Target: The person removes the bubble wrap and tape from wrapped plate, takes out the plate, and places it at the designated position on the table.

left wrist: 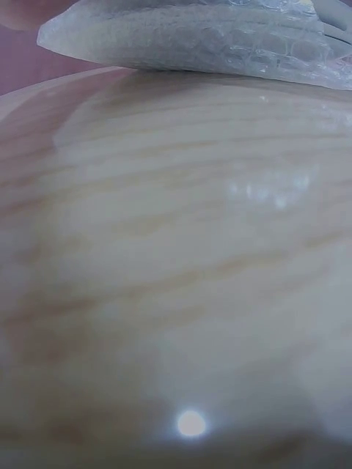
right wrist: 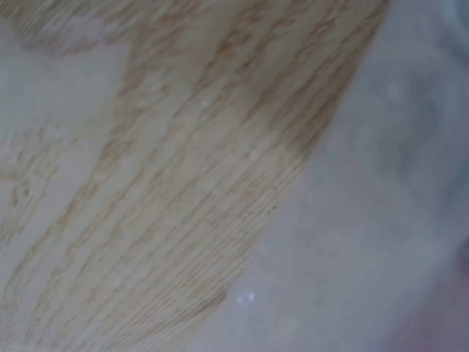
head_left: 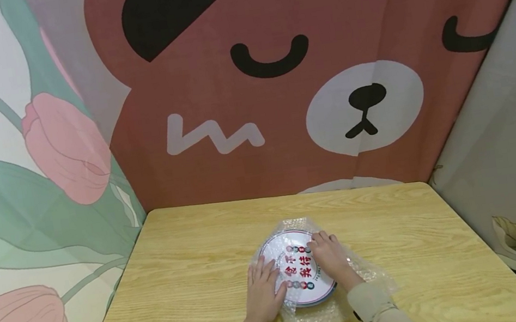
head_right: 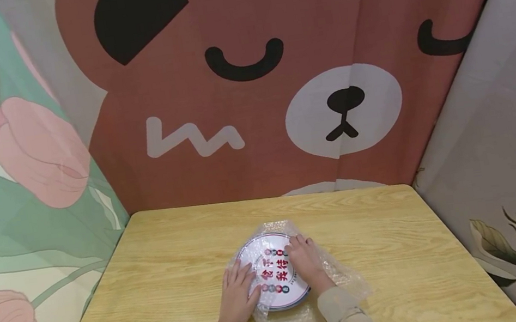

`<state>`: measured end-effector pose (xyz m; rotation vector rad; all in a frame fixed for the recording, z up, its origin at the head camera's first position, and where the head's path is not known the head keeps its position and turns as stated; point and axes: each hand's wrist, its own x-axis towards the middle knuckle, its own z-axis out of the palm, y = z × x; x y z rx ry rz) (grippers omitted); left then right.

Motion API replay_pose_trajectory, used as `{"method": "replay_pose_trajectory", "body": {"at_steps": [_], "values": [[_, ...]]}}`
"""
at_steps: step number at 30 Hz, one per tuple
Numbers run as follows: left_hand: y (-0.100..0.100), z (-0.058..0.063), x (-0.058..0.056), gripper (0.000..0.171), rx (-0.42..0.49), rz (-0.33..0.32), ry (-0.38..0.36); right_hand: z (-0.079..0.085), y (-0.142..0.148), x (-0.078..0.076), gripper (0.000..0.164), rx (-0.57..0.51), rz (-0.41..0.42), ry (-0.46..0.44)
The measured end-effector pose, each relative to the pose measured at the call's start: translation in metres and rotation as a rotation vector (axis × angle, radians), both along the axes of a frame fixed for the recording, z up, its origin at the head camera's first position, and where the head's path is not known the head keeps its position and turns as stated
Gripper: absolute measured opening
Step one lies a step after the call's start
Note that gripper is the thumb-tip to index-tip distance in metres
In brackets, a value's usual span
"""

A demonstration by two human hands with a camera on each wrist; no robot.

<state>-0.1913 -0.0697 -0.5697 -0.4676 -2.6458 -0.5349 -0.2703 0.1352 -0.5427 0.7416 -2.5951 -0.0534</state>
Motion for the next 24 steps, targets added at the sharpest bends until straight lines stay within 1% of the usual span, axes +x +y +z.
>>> {"method": "replay_pose_trajectory", "body": {"at_steps": [6,10,17,24], "values": [[0.0001,0.0011,0.0003,0.040,0.000,-0.001,0.000,-0.0006,0.0003,-0.0001,0.020,0.008,0.011,0.002],[0.0002,0.0021,0.0008,0.039,0.008,-0.007,0.001,-0.0028,0.0008,-0.0014,0.021,0.042,0.019,0.003],[0.0002,0.0026,0.0007,0.040,0.003,-0.001,-0.014,-0.0038,-0.0005,-0.0039,0.015,0.047,0.061,0.055],[0.0009,0.0037,0.0018,0.040,0.009,-0.002,-0.026,-0.0080,-0.0019,-0.0053,0.009,0.068,0.033,0.051]]}}
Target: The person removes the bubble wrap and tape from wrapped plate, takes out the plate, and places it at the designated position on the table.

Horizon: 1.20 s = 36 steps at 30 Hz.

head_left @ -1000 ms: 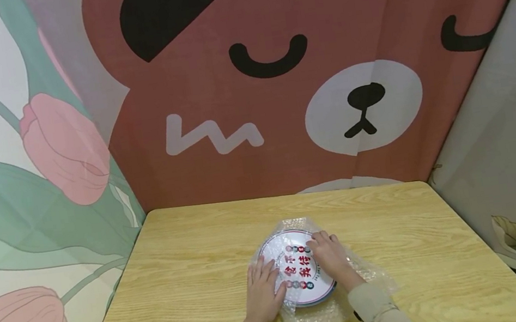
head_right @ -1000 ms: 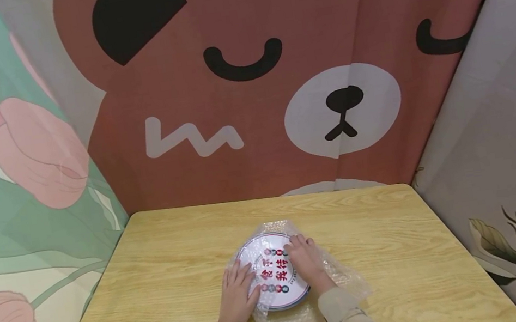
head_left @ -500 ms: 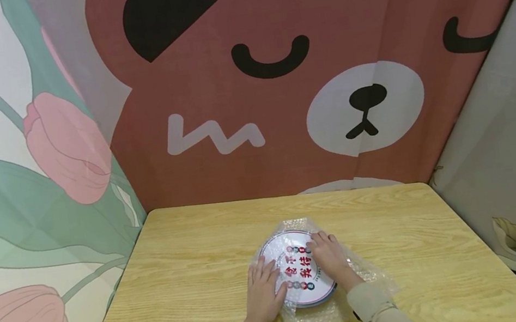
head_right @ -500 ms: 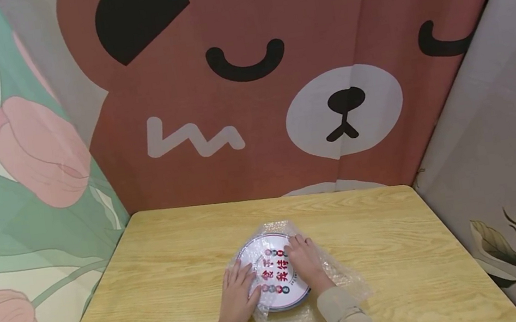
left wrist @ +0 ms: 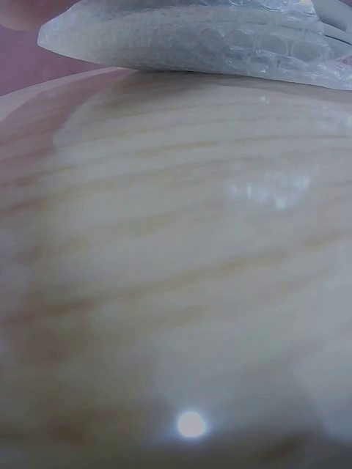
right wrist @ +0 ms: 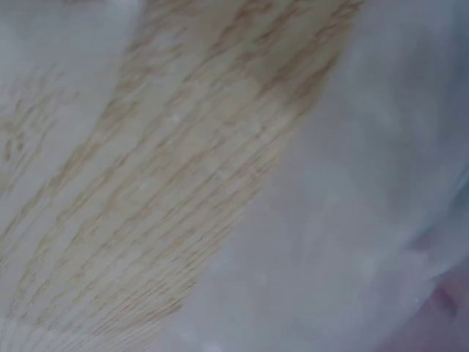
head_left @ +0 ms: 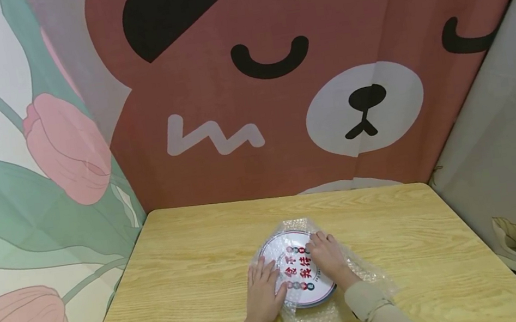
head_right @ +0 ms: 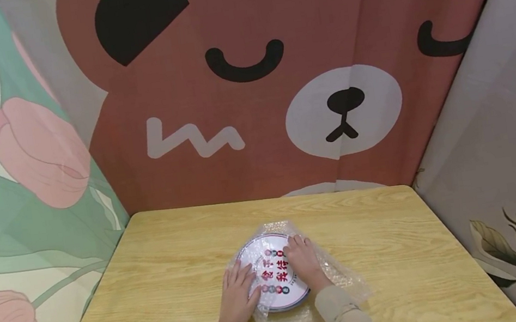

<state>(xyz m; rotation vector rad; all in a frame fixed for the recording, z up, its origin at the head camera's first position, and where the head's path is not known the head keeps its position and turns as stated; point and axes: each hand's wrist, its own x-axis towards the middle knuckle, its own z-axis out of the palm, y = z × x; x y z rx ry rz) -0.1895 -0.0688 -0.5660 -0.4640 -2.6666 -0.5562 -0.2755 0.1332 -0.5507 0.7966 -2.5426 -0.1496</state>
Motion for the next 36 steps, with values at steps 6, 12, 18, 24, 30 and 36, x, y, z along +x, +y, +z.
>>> {"method": "replay_pose_trajectory", "body": {"at_steps": [6,12,18,24,30,36], "values": [[0.0006,0.0005,0.0011,0.039,0.004,-0.002,0.006,-0.0011,-0.0020,0.0010,0.006,-0.012,-0.023,-0.007],[0.0004,-0.0008,0.0003,0.039,0.005,-0.004,0.019,-0.0031,-0.0033,0.0004,0.008,-0.043,-0.043,-0.018],[0.0003,-0.0015,-0.0004,0.039,0.001,-0.003,0.026,-0.0011,-0.0053,0.0014,0.006,-0.037,-0.068,-0.038],[0.0001,-0.0025,-0.0007,0.039,0.003,-0.002,0.026,0.0014,-0.0066,0.0029,0.005,-0.033,-0.068,-0.041],[-0.0002,-0.0017,-0.0002,0.039,0.009,-0.003,0.024,0.0021,-0.0075,0.0031,0.005,-0.029,-0.077,-0.055],[-0.0002,-0.0012,-0.0003,0.039,0.000,0.001,0.027,0.0023,-0.0079,0.0028,0.005,-0.032,-0.090,-0.077]]}}
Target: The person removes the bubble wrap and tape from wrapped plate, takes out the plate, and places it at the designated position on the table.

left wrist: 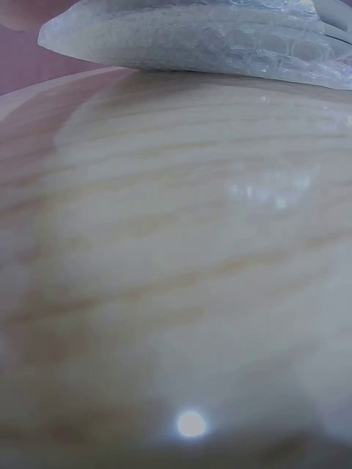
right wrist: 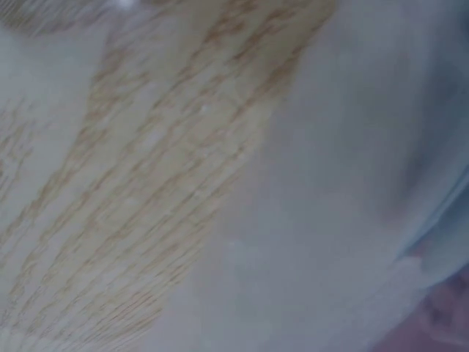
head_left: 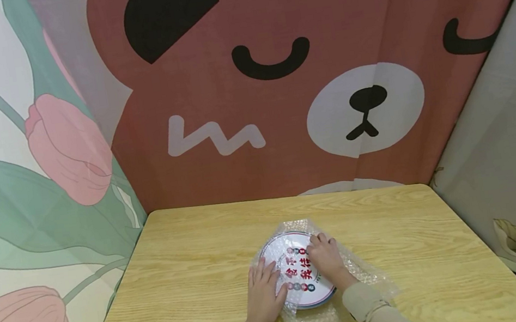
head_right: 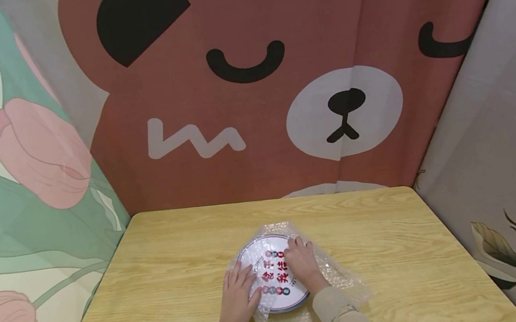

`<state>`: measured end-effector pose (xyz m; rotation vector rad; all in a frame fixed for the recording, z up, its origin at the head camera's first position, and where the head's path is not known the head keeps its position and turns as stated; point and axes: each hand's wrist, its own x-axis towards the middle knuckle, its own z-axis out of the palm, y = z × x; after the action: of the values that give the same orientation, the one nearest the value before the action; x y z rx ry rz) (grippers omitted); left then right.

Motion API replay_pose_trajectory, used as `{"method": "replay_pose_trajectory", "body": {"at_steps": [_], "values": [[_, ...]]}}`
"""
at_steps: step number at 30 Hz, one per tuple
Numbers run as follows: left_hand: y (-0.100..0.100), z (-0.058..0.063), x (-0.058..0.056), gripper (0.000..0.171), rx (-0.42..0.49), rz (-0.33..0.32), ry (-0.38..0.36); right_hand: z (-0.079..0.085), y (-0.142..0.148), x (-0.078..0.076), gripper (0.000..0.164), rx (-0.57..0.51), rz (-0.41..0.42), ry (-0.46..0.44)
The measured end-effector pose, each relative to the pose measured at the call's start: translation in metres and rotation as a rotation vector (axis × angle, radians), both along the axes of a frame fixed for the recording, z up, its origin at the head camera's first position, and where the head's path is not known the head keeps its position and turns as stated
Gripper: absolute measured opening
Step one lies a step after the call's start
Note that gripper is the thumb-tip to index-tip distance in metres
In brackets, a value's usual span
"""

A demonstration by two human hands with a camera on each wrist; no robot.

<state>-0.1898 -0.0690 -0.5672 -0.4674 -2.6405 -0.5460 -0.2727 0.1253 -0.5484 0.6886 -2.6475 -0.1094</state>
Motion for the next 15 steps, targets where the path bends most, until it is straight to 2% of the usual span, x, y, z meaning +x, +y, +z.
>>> {"method": "replay_pose_trajectory", "body": {"at_steps": [15], "values": [[-0.0001,-0.0008,-0.0009,0.038,0.011,-0.003,0.017,0.0030,-0.0026,0.0004,0.005,-0.028,-0.032,-0.013]]}}
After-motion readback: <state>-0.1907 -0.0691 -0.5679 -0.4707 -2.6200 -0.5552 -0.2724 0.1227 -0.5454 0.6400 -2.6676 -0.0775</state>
